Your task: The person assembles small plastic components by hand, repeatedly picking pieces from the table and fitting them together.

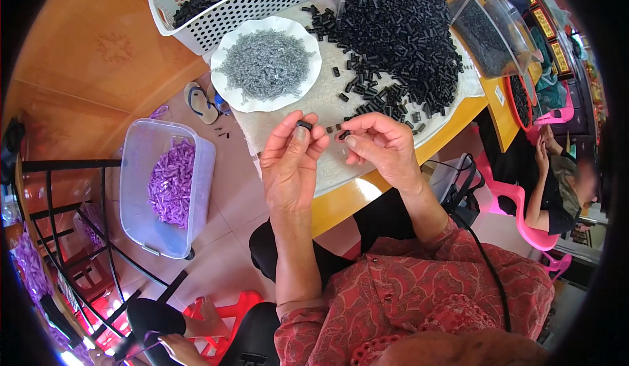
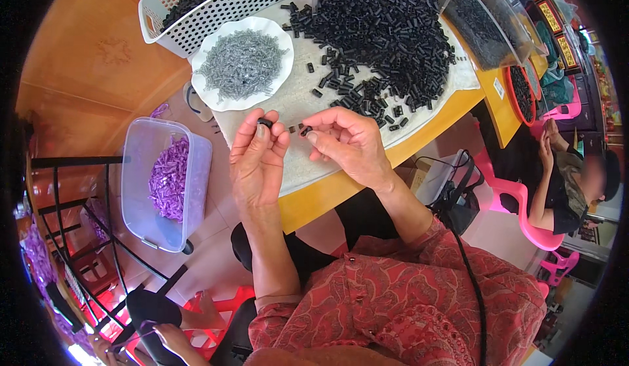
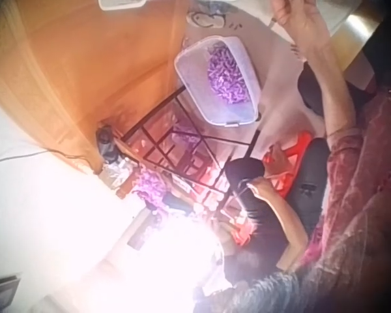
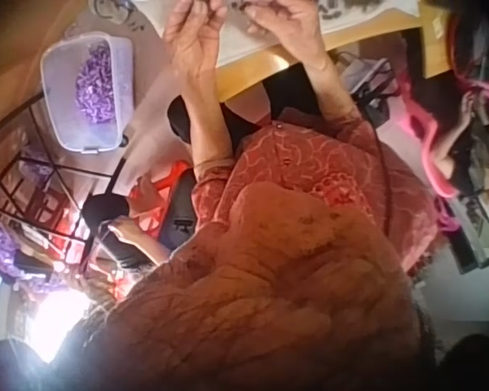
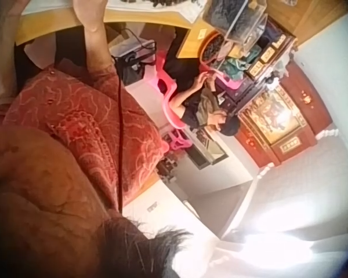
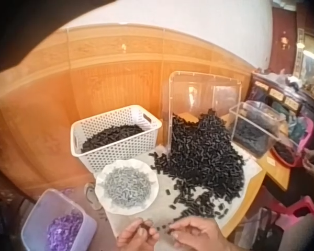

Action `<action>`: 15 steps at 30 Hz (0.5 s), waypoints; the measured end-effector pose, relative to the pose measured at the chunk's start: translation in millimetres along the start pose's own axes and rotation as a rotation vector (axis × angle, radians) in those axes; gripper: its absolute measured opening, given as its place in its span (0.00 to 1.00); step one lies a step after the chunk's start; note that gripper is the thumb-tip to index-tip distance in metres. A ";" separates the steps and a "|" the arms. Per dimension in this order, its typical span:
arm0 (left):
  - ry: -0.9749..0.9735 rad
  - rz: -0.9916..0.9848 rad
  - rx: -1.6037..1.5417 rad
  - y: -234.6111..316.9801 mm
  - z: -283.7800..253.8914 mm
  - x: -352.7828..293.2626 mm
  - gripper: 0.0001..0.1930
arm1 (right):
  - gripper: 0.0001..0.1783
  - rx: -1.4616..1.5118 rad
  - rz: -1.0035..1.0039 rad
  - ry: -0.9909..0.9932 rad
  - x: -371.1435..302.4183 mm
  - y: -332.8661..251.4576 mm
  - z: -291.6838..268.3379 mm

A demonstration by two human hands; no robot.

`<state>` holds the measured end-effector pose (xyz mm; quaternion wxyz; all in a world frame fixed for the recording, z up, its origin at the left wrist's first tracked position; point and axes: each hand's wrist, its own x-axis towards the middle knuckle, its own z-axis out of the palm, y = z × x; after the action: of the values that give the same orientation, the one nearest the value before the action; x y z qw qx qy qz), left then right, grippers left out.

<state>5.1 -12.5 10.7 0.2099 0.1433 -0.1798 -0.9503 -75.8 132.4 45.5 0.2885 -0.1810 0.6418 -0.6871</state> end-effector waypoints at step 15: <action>-0.038 0.024 -0.068 -3.9 -5.0 -0.8 0.15 | 0.08 0.113 -0.174 0.025 15.3 -5.6 35.6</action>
<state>6.2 -10.2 4.8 0.2224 0.1159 -0.1530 -0.9559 -66.4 95.2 53.1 0.2296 -0.2109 0.5875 -0.7468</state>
